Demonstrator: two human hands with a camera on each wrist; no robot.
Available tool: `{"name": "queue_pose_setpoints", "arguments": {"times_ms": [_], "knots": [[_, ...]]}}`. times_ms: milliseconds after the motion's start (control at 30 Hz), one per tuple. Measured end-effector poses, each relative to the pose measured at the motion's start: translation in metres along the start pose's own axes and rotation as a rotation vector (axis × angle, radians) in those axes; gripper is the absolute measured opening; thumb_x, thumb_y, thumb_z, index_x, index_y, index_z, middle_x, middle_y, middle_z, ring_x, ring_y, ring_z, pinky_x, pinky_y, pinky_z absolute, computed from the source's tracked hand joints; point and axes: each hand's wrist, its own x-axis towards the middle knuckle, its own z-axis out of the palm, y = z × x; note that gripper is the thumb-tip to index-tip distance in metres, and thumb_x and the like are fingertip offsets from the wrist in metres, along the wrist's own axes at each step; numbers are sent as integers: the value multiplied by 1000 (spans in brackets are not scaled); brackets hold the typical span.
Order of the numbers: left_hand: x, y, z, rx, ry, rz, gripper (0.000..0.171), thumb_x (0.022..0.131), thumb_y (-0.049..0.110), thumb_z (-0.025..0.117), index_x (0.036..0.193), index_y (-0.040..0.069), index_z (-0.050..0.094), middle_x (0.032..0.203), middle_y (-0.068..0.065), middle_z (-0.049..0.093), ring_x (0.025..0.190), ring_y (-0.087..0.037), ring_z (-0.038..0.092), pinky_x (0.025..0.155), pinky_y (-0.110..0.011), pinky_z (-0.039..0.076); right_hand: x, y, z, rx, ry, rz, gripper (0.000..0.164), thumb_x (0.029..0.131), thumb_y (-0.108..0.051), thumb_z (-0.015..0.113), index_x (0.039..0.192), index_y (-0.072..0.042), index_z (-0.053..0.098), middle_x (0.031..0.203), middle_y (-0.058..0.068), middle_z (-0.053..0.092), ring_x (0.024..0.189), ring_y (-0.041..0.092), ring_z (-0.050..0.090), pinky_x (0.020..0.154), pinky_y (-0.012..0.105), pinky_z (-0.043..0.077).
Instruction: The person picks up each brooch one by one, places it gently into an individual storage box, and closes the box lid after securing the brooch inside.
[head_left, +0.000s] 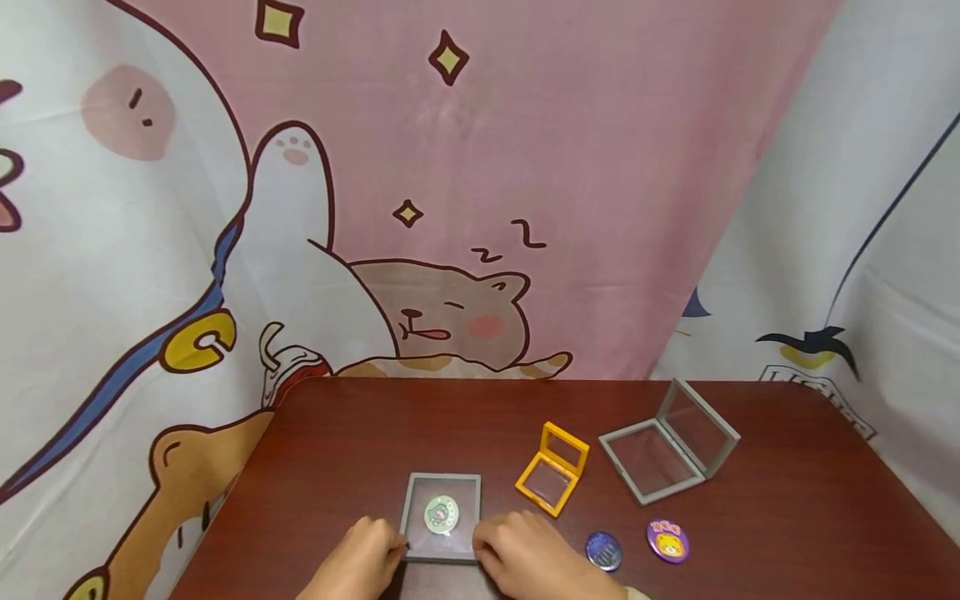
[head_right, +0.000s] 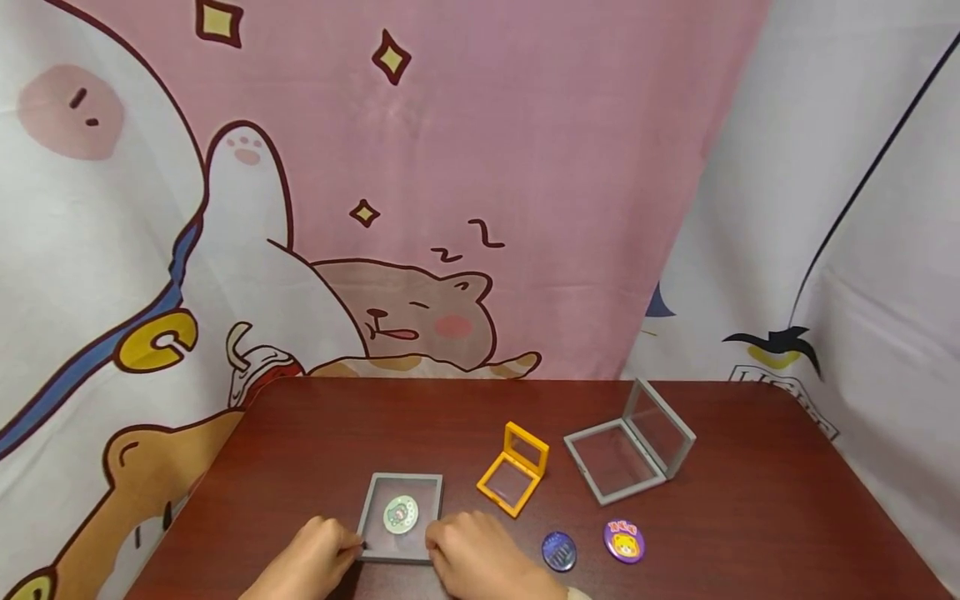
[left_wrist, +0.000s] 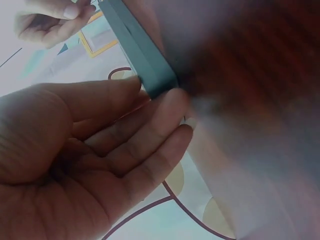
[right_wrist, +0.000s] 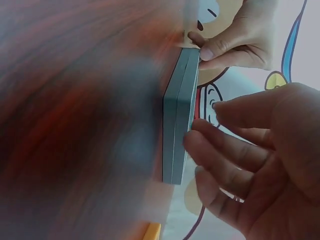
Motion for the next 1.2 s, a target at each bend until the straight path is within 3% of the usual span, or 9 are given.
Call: {"name": "queue_pose_setpoints", "arguments": {"times_ms": [200,500,667,867,1000,1133,1200], "knots": [[1,2,-2,4,-20,-22,27,85,-5,78,64,12,74,57,12,57,54,2,32,48,-19,35,-13,5,-13,14,5,-5,10,97,-13,73,90,-20,71,84,-19,60,78,-6,54,68,19,47],[5,9,-4,43,3,-71,42,82,-3,75,53,20,55,55,17,36,53,-1,27,47,-22,33,-41,22,-31,-72,99,-74,5,94,-16,77,96,-18,72,93,-15,65,88,-1,61,76,27,55],[11,15,-6,118,28,-99,40,86,3,77,56,21,56,55,15,42,53,-2,33,48,-27,34,-58,31,-38,-181,193,-75,18,90,-22,83,103,-16,73,104,-11,68,98,5,64,83,36,56],[24,25,-7,179,131,-46,50,86,3,73,57,23,38,59,16,29,56,-1,26,47,-24,29,-76,39,-44,-231,211,-13,33,90,-31,84,116,-14,73,114,-9,69,104,9,64,85,37,55],[35,29,-6,207,183,46,38,86,3,76,62,21,54,63,16,48,57,1,39,49,-22,37,-87,46,-48,-221,160,41,40,93,-36,80,125,-12,70,118,-9,68,108,9,63,86,39,55],[47,31,-4,259,235,104,6,84,9,83,87,12,79,84,5,73,73,-10,64,61,-29,54,-97,50,-54,-211,67,120,51,96,-46,75,133,-12,67,126,-7,67,114,11,62,90,44,55],[53,31,-2,264,248,115,13,85,14,85,97,10,81,95,1,76,80,-14,68,68,-34,57,-100,52,-56,-211,14,164,58,97,-53,71,137,-12,65,130,-7,65,117,13,61,93,47,55]]}}
